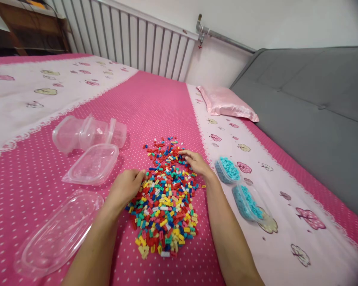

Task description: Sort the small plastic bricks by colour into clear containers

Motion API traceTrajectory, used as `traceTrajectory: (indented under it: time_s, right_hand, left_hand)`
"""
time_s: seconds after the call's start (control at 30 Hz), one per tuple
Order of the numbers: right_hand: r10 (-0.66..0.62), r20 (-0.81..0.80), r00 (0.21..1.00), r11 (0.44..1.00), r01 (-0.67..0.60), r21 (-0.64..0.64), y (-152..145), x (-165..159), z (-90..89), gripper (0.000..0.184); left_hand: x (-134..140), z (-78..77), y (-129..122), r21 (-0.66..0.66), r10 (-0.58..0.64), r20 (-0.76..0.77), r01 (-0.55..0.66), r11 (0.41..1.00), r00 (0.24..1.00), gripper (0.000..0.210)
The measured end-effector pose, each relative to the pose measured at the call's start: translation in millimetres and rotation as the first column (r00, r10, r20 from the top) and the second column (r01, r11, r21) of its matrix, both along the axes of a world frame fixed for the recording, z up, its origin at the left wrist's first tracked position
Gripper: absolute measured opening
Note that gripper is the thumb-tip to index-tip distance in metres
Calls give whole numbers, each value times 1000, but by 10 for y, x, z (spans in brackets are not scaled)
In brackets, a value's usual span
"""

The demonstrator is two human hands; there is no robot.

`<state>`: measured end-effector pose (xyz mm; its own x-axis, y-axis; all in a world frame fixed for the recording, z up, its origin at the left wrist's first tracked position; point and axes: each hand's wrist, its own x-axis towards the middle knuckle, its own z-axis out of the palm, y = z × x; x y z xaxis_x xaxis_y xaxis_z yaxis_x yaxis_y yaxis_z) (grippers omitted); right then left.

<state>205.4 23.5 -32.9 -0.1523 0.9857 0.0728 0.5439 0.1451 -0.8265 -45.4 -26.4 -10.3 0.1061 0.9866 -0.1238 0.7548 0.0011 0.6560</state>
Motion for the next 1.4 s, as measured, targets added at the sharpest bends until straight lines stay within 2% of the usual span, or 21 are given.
traceTrajectory:
  time_s: [0.1,0.23,0.3,0.37,0.47,0.53,0.6,0.7,0.77,0.8,0.83,0.9,0.93,1.0,1.13,1.23,1.33,1.4]
  right_hand:
    - [-133,-128,983,991,131,-25,-7,33,48,36]
    - [-180,-143,973,983,171,-72,-104,-24,215,32]
    - [-169,-62,984,984,164,-69,-150,-55,273,31]
    - [-201,98,975,979,203,-14,-176,-54,284,28]
    - [-302,341,890,953,293,79,-176,6,229,21]
    - [-336,422,842,940,327,95,-164,50,184,19]
    - [-320,444,837,944,318,82,-160,52,171,19]
    - [-188,363,913,981,193,24,-198,-75,236,21]
    - [20,223,975,999,-12,-40,-253,-236,310,23]
    - [158,143,977,986,-149,-74,-284,-326,343,25]
    - [301,71,951,950,-293,-103,-314,-415,368,26]
    - [532,-26,846,836,-530,-140,-359,-567,383,29]
    - [597,-40,802,790,-596,-144,-369,-624,371,30]
    - [636,-18,772,764,-632,-129,-362,-693,318,31]
    - [567,42,823,823,-564,-71,-267,-684,158,33]
    - [443,39,896,897,-442,-21,-160,-594,29,33]
    - [273,-78,959,962,-273,10,-54,-463,-77,33]
    - [152,-199,968,988,-151,20,-5,-370,-102,33]
  left_hand:
    - [2,-7,-4,-3,-25,-16,25,1000,1000,36]
    - [21,5,-9,5,-38,-29,39,999,999,34]
    - [30,10,-9,10,-45,-50,46,999,998,36]
    - [33,8,-4,6,-56,-73,56,998,996,37]
    - [25,-14,9,-3,-76,-107,76,997,991,37]
    - [18,-33,17,-1,-98,-126,99,995,987,37]
    - [13,-46,22,2,-118,-139,120,993,983,36]
    - [12,-47,21,0,-122,-129,123,992,984,31]
    - [7,-38,20,1,-105,-115,106,994,988,30]
    - [3,-33,20,7,-89,-111,90,996,990,30]
    - [-3,-27,20,14,-69,-110,71,997,992,30]
    - [-18,-18,19,30,-23,-110,26,999,994,31]
    - [-26,-14,18,37,2,-105,2,999,995,31]
    - [-39,-9,17,48,48,-87,-44,998,995,32]
    - [-53,-5,13,60,98,-69,-94,994,993,33]
    - [-52,-2,2,73,120,-78,-115,991,990,33]
    - [-48,4,-16,66,135,-97,-129,989,986,33]
    - [-47,9,-24,49,137,-117,-132,990,984,34]
